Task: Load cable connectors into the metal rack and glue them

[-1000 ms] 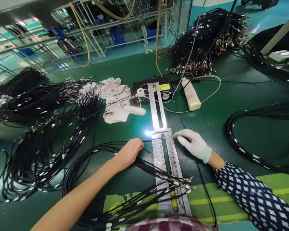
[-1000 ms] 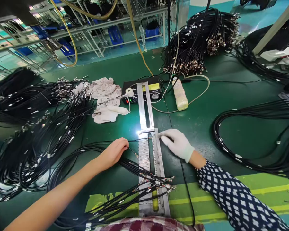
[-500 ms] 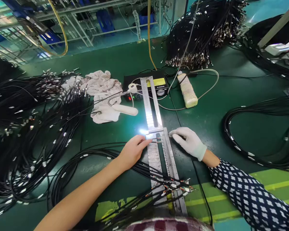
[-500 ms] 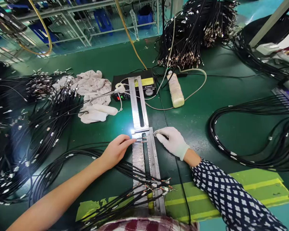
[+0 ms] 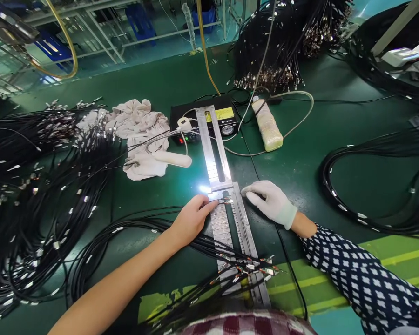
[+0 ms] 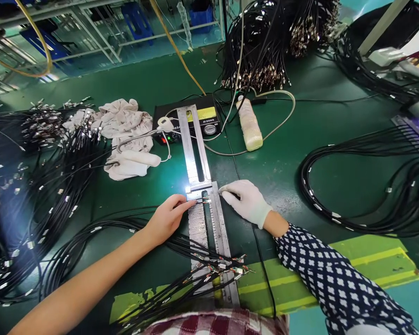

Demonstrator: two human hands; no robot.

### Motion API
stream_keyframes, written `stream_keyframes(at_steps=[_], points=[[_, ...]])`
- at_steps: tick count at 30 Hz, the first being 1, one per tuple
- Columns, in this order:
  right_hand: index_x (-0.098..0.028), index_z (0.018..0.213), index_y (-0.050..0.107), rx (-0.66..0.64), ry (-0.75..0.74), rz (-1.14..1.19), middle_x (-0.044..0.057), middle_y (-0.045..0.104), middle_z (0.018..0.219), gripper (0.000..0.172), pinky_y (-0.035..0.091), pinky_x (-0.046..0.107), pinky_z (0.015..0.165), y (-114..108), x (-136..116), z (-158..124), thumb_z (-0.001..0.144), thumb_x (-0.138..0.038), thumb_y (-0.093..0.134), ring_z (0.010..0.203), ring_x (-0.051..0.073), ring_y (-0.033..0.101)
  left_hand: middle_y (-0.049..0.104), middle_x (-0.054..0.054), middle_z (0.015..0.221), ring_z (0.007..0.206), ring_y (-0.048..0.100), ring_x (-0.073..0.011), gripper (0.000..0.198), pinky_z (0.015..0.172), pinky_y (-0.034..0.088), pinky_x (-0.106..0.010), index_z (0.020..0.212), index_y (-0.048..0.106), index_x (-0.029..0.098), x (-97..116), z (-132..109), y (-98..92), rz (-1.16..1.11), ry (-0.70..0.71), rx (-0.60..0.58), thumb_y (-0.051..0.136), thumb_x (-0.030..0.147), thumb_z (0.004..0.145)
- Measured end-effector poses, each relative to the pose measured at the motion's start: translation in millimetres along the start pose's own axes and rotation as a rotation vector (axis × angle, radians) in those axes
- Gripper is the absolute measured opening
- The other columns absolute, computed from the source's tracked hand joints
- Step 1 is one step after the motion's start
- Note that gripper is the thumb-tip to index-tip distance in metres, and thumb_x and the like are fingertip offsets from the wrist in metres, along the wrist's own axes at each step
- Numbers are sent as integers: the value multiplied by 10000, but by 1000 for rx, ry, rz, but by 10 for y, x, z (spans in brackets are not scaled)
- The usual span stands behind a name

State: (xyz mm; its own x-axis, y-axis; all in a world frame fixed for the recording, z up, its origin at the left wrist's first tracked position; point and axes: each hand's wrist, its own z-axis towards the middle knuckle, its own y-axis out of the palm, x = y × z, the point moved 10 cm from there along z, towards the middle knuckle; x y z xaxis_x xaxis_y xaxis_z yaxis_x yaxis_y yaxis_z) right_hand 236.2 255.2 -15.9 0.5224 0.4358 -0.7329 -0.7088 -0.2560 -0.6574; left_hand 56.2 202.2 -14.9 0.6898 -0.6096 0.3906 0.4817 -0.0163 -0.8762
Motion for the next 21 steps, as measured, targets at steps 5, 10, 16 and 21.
stream_keyframes(at_steps=[5,10,16,21], points=[[-248,962,716,1,7,-6,30,749,966,235,485,407,912,7,20,-6,958,-303,488,949,233,679,569,-61,984,907,556,-156,316,809,490,-261,1175,604,191,-21,19,-10,-132,-15,-24,346,154,998],[-237,976,717,-1,-3,-17,34,748,973,230,490,395,910,-1,-2,-11,968,-291,493,960,227,678,567,-54,962,874,552,-153,298,774,501,-264,1141,604,185,31,34,-37,-71,43,4,352,136,989],[-239,967,715,3,-7,-20,30,749,987,220,489,380,894,-12,-16,-12,969,-274,498,967,224,677,571,-54,1003,915,562,-140,256,809,502,-254,1156,582,192,34,17,-57,-134,24,39,404,116,989],[-243,972,717,5,-11,-15,20,751,986,213,479,385,898,3,5,-8,963,-270,506,960,222,678,578,-71,945,877,503,-194,354,768,435,-341,1257,598,226,113,-149,-73,200,13,30,387,129,989]])
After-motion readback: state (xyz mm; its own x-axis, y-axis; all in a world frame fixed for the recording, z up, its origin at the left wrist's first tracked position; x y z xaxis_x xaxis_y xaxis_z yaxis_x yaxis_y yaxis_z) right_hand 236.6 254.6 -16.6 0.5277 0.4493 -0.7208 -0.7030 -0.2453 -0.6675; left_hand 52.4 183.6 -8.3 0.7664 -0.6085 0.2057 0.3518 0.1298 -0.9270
